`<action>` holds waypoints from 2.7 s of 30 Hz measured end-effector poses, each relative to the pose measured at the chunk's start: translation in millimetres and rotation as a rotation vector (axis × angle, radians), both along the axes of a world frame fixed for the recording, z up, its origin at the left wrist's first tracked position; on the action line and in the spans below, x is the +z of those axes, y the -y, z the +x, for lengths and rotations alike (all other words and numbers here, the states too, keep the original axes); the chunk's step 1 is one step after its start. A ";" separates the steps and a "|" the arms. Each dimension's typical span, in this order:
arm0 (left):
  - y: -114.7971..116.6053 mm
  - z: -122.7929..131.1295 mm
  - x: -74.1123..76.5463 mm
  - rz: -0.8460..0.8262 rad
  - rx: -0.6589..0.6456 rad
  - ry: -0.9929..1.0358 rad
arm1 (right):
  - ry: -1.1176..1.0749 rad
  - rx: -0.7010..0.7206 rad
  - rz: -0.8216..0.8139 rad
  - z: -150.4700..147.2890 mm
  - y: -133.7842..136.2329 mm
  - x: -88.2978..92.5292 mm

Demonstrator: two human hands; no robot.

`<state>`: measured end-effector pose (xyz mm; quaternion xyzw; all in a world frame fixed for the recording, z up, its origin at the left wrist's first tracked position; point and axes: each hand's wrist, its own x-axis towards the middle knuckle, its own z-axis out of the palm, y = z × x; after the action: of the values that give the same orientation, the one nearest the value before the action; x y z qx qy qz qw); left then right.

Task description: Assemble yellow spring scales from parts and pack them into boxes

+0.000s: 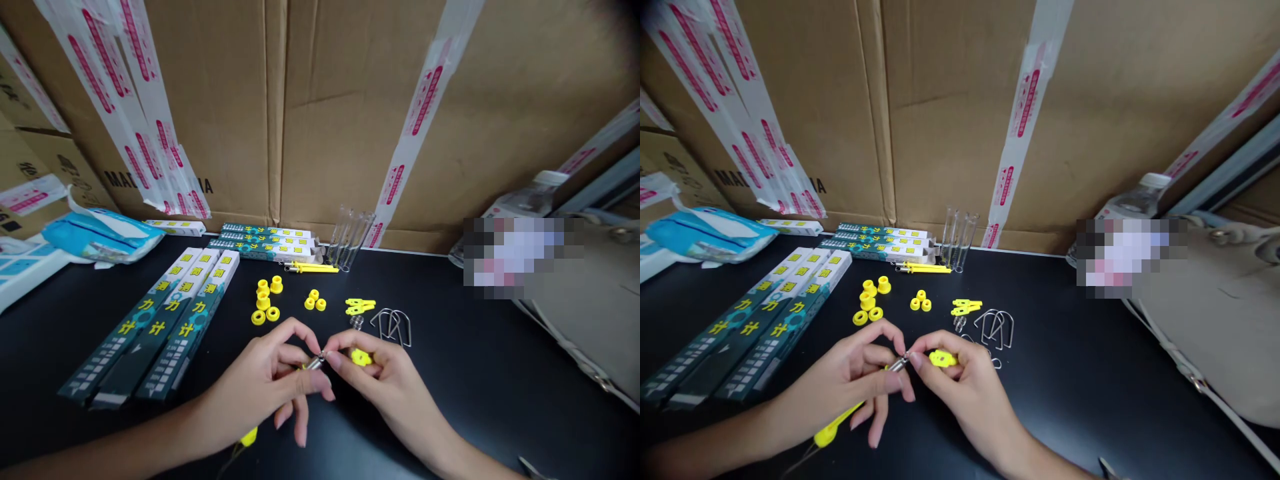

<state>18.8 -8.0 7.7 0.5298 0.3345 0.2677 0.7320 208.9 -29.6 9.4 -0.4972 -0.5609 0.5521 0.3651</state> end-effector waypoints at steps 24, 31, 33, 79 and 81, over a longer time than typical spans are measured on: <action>1.2 1.6 -3.1 0.147 0.175 -0.126 | -0.114 0.021 -0.123 5.1 -1.4 -9.0; 1.6 2.3 -0.2 0.142 0.191 -0.197 | -0.106 0.004 -0.124 4.7 -1.2 -6.1; 2.8 2.4 0.7 0.167 0.182 -0.235 | -0.084 -0.004 -0.100 4.1 -1.1 -5.6; -0.5 -3.9 -0.6 0.527 0.246 -0.345 | -0.154 0.029 -0.199 7.1 0.4 -1.1; -0.9 -4.8 -1.6 0.487 0.245 -0.329 | -0.151 0.036 -0.201 7.6 -0.6 -1.9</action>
<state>14.0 -7.1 6.1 0.6813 0.4357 0.3370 0.4821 216.5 -29.1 7.5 -0.4783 -0.4824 0.6477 0.3449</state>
